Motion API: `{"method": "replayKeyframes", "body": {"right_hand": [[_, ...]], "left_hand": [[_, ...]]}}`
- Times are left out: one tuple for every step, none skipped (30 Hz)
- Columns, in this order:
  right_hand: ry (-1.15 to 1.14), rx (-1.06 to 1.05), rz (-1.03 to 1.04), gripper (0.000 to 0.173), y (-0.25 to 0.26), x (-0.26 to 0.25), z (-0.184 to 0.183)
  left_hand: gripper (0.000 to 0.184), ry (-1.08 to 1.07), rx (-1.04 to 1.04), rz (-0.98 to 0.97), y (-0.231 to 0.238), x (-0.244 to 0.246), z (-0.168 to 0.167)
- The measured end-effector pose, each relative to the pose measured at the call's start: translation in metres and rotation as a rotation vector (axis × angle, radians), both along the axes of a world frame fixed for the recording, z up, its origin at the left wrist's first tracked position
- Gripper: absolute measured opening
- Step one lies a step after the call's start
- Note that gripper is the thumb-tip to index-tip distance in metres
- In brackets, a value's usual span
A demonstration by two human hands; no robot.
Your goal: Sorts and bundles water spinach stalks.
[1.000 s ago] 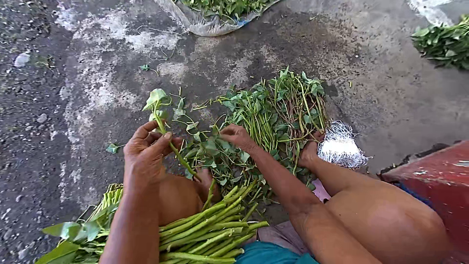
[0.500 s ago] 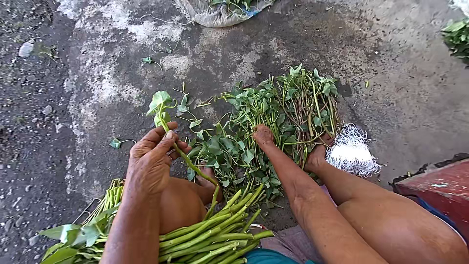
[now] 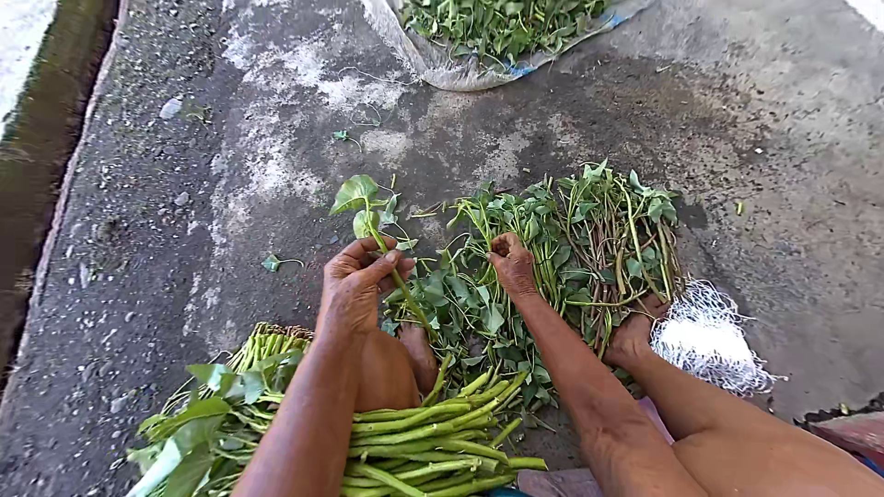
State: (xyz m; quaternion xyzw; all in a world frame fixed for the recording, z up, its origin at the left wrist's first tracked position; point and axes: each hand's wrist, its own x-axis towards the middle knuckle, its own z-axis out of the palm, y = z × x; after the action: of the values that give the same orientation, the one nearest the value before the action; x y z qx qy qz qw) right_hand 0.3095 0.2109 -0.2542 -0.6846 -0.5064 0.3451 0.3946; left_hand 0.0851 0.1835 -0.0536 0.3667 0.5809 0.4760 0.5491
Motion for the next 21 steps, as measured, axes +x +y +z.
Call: {"method": "replayKeyframes", "body": {"right_hand": [[0.044, 0.131, 0.010, 0.030, 0.000, -0.010, 0.016], [0.079, 0.245, 0.033, 0.029, -0.002, -0.021, 0.032], [0.100, 0.351, 0.062, 0.027, -0.005, -0.031, 0.047], [0.117, 0.452, 0.089, 0.024, -0.008, -0.042, 0.060], [0.141, 0.523, 0.121, 0.022, -0.013, -0.051, 0.073], [0.163, 0.575, 0.150, 0.020, -0.018, -0.059, 0.083], [0.182, 0.615, 0.176, 0.020, -0.023, -0.065, 0.092], [0.198, 0.636, 0.202, 0.020, -0.028, -0.071, 0.099], [0.207, 0.651, 0.219, 0.021, -0.031, -0.076, 0.103], [0.206, 0.660, 0.228, 0.021, -0.034, -0.079, 0.107], [0.198, 0.665, 0.237, 0.021, -0.036, -0.082, 0.110], [0.192, 0.669, 0.244, 0.020, -0.037, -0.084, 0.111], [0.185, 0.672, 0.250, 0.021, -0.038, -0.085, 0.112], [0.174, 0.679, 0.254, 0.020, -0.039, -0.087, 0.112], [0.159, 0.688, 0.256, 0.020, -0.039, -0.088, 0.113], [0.139, 0.697, 0.260, 0.020, -0.040, -0.090, 0.113], [0.121, 0.707, 0.268, 0.019, -0.042, -0.093, 0.114], [0.112, 0.713, 0.280, 0.018, -0.045, -0.096, 0.115], [0.121, 0.719, 0.297, 0.018, -0.047, -0.099, 0.114], [0.147, 0.720, 0.323, 0.018, -0.050, -0.102, 0.113], [0.181, 0.715, 0.354, 0.018, -0.052, -0.100, 0.110]], "left_hand": [[0.016, -0.013, -0.007, 0.025, 0.001, 0.001, 0.000], [0.016, -0.026, -0.011, 0.051, 0.002, 0.002, 0.000], [0.016, -0.036, -0.011, 0.075, 0.003, 0.003, 0.000], [0.016, -0.045, -0.011, 0.097, 0.003, 0.004, 0.000], [0.016, -0.047, -0.011, 0.111, 0.004, 0.004, 0.000], [0.017, -0.048, -0.014, 0.119, 0.004, 0.004, -0.001], [0.017, -0.051, -0.015, 0.124, 0.004, 0.004, -0.001], [0.018, -0.051, -0.020, 0.125, 0.003, 0.005, -0.001], [0.019, -0.052, -0.021, 0.120, 0.002, 0.005, -0.001], [0.019, -0.054, -0.019, 0.114, 0.001, 0.005, 0.000], [0.019, -0.052, -0.015, 0.108, 0.000, 0.006, -0.001], [0.019, -0.055, -0.009, 0.104, -0.001, 0.006, -0.002], [0.019, -0.057, 0.000, 0.098, -0.003, 0.007, -0.003], [0.019, -0.059, 0.009, 0.093, -0.004, 0.007, -0.003], [0.020, -0.056, 0.020, 0.086, -0.005, 0.007, -0.003], [0.020, -0.049, 0.031, 0.075, -0.005, 0.007, -0.004], [0.020, -0.035, 0.043, 0.058, -0.006, 0.006, -0.005], [0.020, -0.012, 0.053, 0.041, -0.007, 0.005, -0.005], [0.019, 0.014, 0.067, 0.022, -0.007, 0.002, -0.007], [0.018, 0.043, 0.084, -0.002, -0.009, -0.002, -0.009], [0.018, 0.068, 0.103, -0.030, -0.010, -0.005, -0.010]]}}
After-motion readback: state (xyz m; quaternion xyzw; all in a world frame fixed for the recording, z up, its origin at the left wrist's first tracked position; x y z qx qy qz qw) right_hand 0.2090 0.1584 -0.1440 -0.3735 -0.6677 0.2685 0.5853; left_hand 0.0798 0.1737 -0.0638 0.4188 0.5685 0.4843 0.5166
